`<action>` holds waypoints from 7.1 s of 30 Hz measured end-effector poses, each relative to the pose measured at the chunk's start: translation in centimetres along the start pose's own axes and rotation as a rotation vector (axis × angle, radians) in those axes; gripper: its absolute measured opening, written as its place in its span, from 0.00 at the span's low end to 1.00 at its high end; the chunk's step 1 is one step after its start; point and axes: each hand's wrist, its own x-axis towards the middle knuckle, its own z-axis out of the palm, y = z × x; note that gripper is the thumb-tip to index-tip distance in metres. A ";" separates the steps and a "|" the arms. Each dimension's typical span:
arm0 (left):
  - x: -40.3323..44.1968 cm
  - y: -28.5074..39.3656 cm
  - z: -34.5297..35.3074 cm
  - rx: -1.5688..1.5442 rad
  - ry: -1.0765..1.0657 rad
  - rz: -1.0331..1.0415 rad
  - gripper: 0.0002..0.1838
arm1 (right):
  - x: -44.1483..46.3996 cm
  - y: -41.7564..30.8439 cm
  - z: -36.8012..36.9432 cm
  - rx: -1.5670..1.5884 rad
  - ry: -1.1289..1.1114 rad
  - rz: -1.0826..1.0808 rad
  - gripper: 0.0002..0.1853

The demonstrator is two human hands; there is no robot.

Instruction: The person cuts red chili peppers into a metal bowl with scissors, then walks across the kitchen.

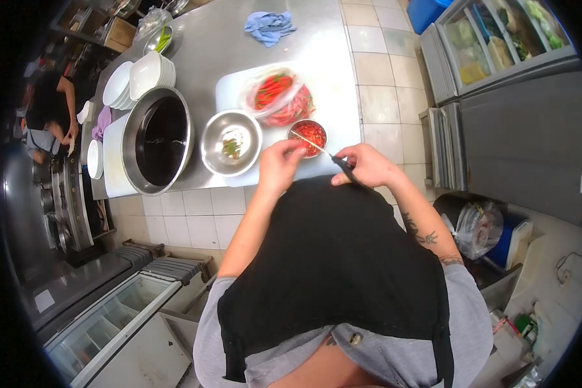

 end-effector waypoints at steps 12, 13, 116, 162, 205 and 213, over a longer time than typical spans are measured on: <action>0.2 0.1 0.6 -0.003 -0.030 0.064 0.09 | 0.2 -0.8 -0.2 -0.045 -0.021 0.006 0.37; 0.1 0.2 0.6 0.015 -0.018 0.078 0.09 | 0.3 -0.6 -0.3 -0.038 -0.030 0.010 0.37; -0.1 0.5 0.4 0.197 -0.005 0.117 0.08 | 0.2 0.5 0.1 0.051 -0.055 -0.014 0.39; -0.2 0.4 1.1 0.052 -0.002 0.034 0.07 | -0.1 0.8 0.3 0.012 -0.029 -0.044 0.39; 0.6 -0.9 1.3 0.016 0.004 0.130 0.07 | 0.6 1.2 0.4 0.038 -0.053 -0.036 0.37; 0.9 -1.0 0.8 0.183 0.049 0.120 0.09 | 0.7 2.4 0.3 0.099 -0.040 -0.066 0.36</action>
